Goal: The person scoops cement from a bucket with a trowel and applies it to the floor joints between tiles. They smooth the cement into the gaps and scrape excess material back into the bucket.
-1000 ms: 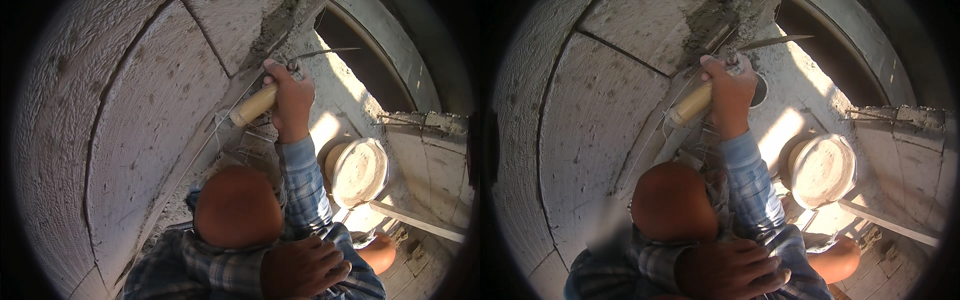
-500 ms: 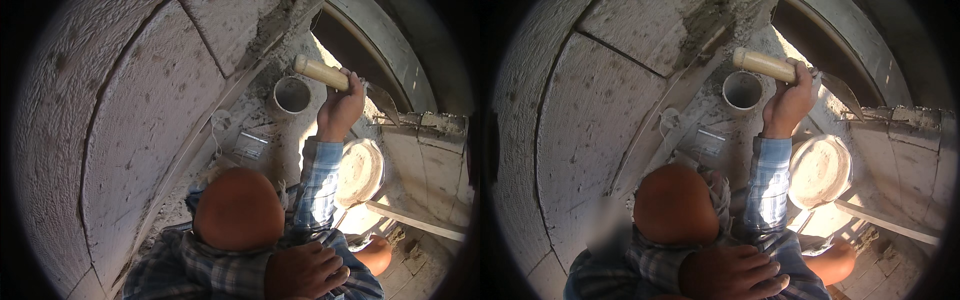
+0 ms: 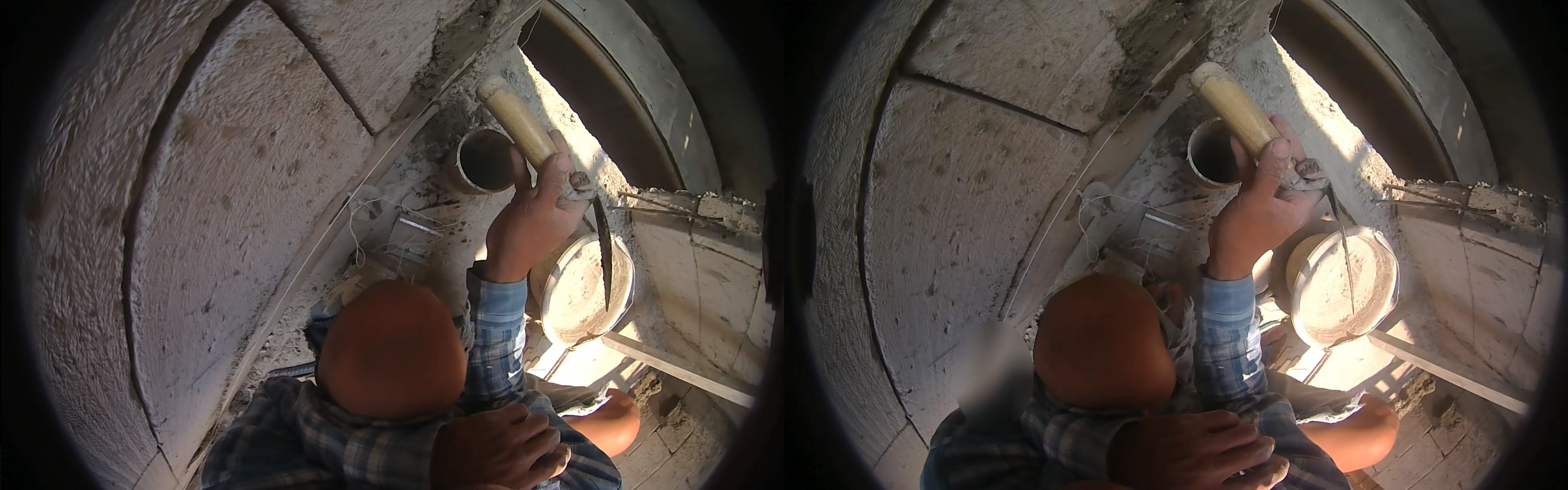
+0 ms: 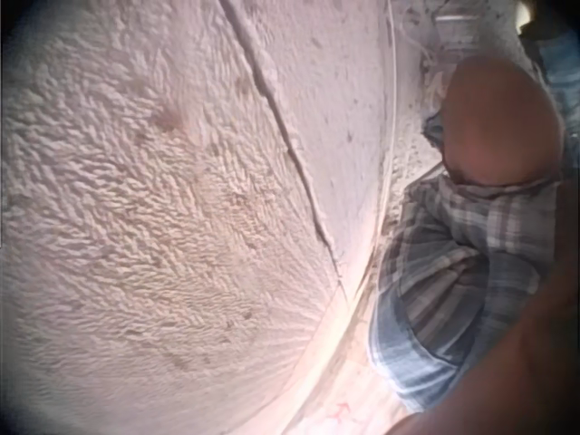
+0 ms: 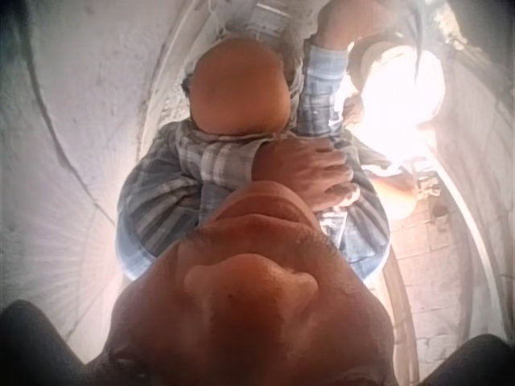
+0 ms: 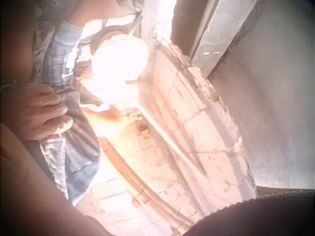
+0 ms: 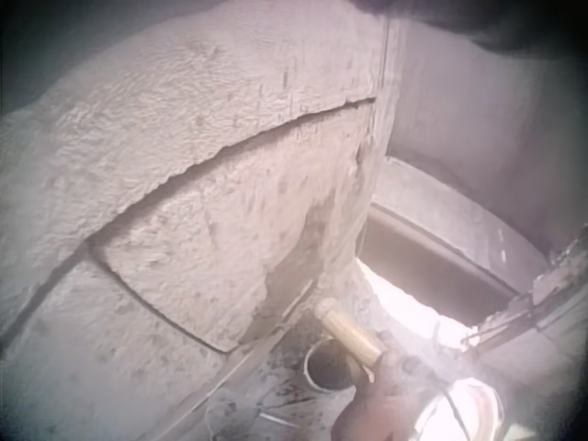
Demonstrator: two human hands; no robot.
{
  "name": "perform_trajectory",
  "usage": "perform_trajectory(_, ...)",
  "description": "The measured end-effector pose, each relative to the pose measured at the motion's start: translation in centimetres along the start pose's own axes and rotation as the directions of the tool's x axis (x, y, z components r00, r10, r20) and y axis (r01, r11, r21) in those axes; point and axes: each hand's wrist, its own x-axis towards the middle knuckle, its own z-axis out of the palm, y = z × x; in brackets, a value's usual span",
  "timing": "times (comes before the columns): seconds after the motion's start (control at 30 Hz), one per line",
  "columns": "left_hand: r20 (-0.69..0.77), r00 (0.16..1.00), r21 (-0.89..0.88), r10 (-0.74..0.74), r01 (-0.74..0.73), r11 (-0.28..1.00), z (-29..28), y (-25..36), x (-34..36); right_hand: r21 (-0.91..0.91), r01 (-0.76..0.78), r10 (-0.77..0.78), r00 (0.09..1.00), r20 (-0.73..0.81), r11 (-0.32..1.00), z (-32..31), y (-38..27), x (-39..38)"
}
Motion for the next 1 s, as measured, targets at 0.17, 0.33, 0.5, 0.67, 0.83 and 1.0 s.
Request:
perform_trajectory(0.17,0.015,0.997,-0.064,-0.080,0.081,0.995,1.9,0.1,-0.8,0.061,-0.009,0.009,1.000,-0.012,0.998,1.1,1.0,-0.8)
perform_trajectory(0.33,-0.008,0.998,-0.066,-0.056,0.056,0.996,1.1,-0.1,-0.5,0.058,-0.041,0.041,0.999,0.012,0.997,0.8,1.1,-0.7)
perform_trajectory(0.5,-0.020,1.000,-0.086,-0.012,0.010,0.996,-0.8,-0.3,0.2,0.055,-0.032,0.035,0.999,-0.038,0.998,0.3,1.3,-0.3)
perform_trajectory(0.67,0.121,0.992,-0.069,0.038,-0.030,0.997,-2.6,-0.6,0.8,0.056,0.008,-0.005,0.999,-0.046,0.998,0.1,0.9,0.7)
perform_trajectory(0.83,0.199,0.980,-0.062,0.029,-0.017,0.998,-3.3,-0.5,0.9,0.086,0.044,-0.034,0.993,-0.117,0.995,0.2,0.9,1.5)
perform_trajectory(1.0,0.172,0.985,-0.066,0.024,-0.013,0.998,-3.3,-0.6,0.9,0.053,-0.029,0.031,0.999,-0.039,0.998,0.4,0.8,0.7)
